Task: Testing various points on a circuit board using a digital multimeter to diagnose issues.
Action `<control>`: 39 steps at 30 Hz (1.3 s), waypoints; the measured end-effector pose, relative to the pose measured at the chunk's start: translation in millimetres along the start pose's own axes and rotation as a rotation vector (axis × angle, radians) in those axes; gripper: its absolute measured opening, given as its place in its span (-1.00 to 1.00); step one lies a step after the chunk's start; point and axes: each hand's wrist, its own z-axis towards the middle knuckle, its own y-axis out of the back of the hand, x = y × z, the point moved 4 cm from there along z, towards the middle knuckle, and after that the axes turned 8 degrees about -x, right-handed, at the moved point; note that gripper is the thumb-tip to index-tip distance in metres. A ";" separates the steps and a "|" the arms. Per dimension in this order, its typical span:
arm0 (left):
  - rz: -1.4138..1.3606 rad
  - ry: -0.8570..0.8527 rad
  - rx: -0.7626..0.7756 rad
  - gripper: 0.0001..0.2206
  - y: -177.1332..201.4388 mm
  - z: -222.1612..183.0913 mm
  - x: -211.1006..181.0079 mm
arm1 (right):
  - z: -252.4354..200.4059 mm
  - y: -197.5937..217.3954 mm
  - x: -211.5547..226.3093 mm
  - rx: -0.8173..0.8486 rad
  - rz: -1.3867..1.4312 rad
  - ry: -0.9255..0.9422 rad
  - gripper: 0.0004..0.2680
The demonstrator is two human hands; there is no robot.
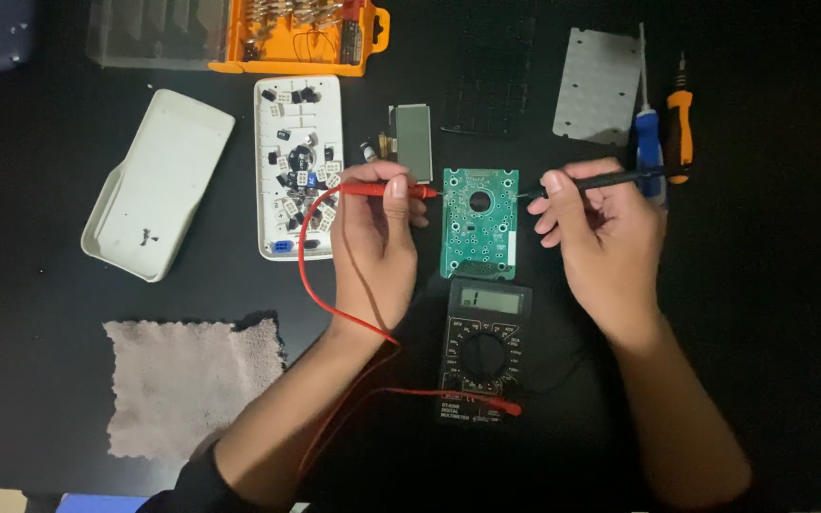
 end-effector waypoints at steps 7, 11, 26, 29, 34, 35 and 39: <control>0.024 -0.021 0.017 -0.83 -0.6 0.0 -2.0 | -1.1 -1.8 -8.3 -0.003 0.024 -0.016 -0.88; 0.035 -0.022 0.020 -0.83 -0.4 0.1 -5.4 | -0.5 0.3 0.9 -0.002 -0.002 -0.024 -0.88; 0.045 -0.026 0.039 -0.83 -1.1 0.4 -5.7 | -0.1 0.6 3.5 0.021 -0.028 0.001 -0.87; 0.074 -0.056 0.040 -0.84 -0.6 0.2 -5.1 | -0.1 -0.3 0.7 0.024 -0.014 0.008 -0.86; 0.059 -0.034 0.038 -0.84 -1.2 0.0 -12.0 | 1.1 -0.6 4.9 0.025 -0.025 0.012 -0.86; 0.057 -0.036 0.033 -0.84 -1.4 0.4 -9.1 | 0.9 -0.9 4.5 0.029 -0.025 0.016 -0.86; 0.057 -0.052 0.028 -0.84 -1.7 -1.4 -7.4 | -0.3 -0.9 4.2 0.022 -0.014 0.023 -0.88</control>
